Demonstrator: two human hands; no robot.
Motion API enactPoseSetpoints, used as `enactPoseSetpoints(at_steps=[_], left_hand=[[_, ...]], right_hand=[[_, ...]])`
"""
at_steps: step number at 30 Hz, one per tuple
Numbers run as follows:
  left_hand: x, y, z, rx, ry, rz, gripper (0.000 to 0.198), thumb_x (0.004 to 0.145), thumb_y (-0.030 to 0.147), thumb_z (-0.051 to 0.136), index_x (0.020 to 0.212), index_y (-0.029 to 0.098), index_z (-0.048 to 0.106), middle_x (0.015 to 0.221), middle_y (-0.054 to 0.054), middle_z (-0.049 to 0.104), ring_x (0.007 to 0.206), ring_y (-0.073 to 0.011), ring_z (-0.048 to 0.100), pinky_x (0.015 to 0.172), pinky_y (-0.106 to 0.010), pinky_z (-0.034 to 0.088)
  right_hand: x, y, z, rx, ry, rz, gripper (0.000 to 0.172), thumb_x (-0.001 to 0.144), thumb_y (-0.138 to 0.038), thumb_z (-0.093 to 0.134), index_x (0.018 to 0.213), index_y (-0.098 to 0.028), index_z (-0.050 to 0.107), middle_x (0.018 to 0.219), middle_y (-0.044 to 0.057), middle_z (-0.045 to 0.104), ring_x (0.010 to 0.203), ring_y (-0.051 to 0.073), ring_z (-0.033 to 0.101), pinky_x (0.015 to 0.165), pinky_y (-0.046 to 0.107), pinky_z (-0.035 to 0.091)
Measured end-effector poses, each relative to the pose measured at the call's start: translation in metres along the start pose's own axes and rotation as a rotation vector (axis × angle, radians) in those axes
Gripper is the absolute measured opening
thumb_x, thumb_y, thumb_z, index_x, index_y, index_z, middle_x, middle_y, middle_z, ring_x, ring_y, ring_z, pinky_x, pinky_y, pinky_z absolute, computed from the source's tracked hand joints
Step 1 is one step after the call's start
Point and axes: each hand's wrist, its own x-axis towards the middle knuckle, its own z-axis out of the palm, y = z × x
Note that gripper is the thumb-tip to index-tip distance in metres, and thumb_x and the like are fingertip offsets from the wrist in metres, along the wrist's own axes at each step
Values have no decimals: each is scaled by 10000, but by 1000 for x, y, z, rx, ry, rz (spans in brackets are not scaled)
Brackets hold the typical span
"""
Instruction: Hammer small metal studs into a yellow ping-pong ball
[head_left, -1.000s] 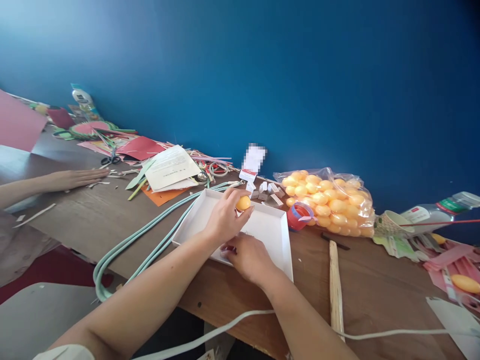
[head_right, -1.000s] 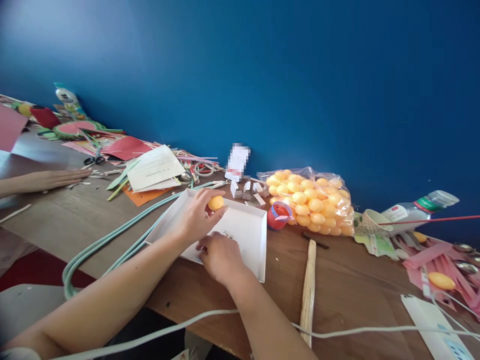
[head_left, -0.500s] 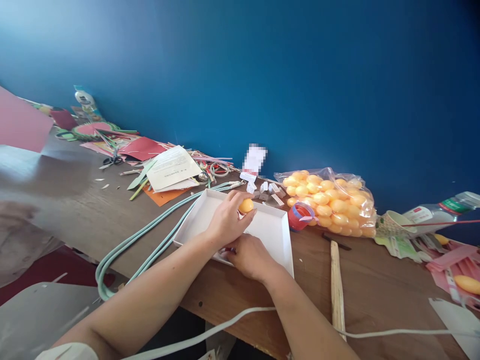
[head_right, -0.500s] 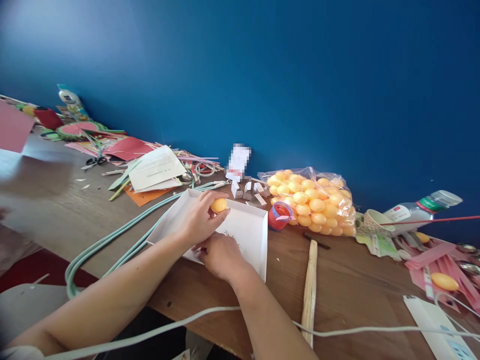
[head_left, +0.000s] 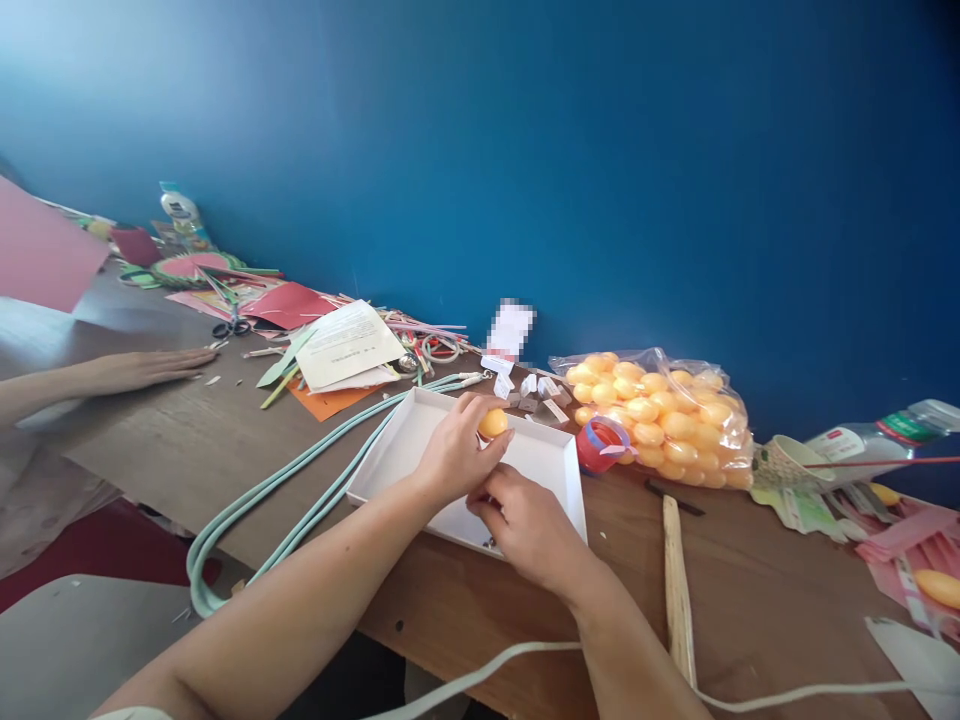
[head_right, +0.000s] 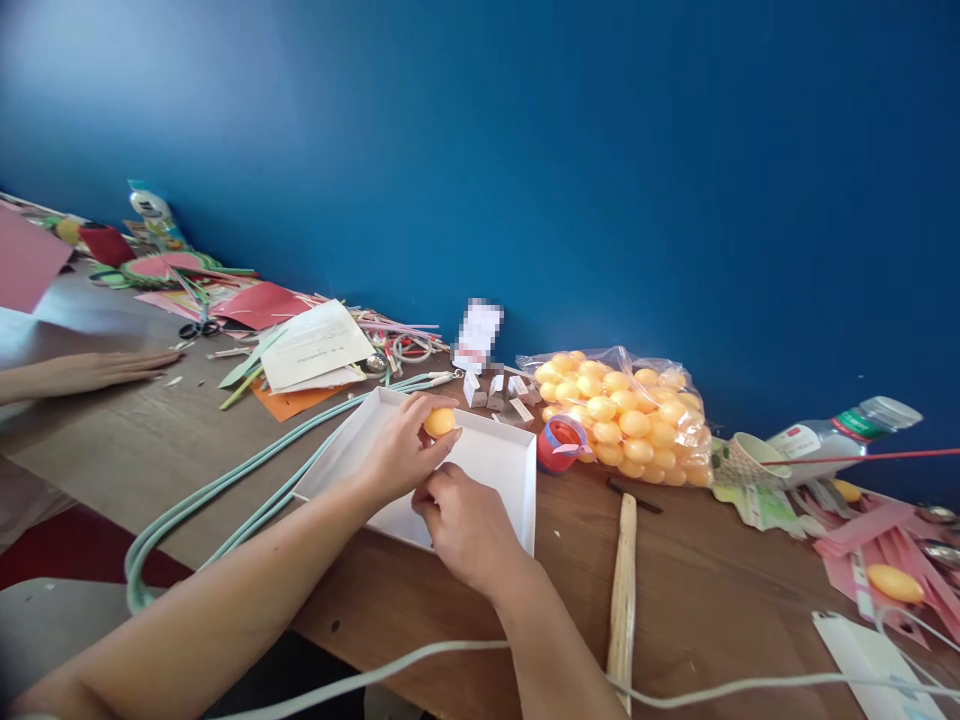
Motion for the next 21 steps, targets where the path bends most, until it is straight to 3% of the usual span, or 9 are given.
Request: enactPoseSetpoints(at_steps=[3,7,11,15,21], left_hand=[[0,2,1,-85,-23,-30,303,786,205,584,1089,212,566,1052,-65,554,927,-178,562,675,-267,508],[-1,3,3,-235,-85,-78,336,767,205,613,1100,211,572,1060,-67,558,894,-164,560,692,-268,506],[0,6,2,-446,-223,-219,430,754,267,660,1162,201,542,1011,-63,584,803,-143,561,660,-268,495],[3,14,-6,-761,-420,-354,492,748,304,680,1193,188,505,970,-59,582,764,-138,581,618,-264,494],[3,21,-13,-995,-479,-424,463,739,232,704,1175,216,552,1019,-43,571,831,-123,580,721,-264,487]], right_hand=[[-16,-3,-19,94,93,22,122,870,-160,507,808,-231,584,857,-20,607,744,135,567,683,259,396],[-34,-5,-33,351,285,62,65,897,-262,533,880,-244,593,795,-26,599,697,123,562,651,239,427],[-40,3,-26,607,458,167,130,861,-363,604,886,-235,602,708,-28,587,618,115,541,579,227,429],[-36,18,-13,854,552,225,162,847,-373,629,883,-219,594,605,-44,532,517,86,435,467,196,340],[-34,22,-7,1023,600,210,161,832,-352,656,867,-207,595,592,-49,489,531,71,401,456,170,309]])
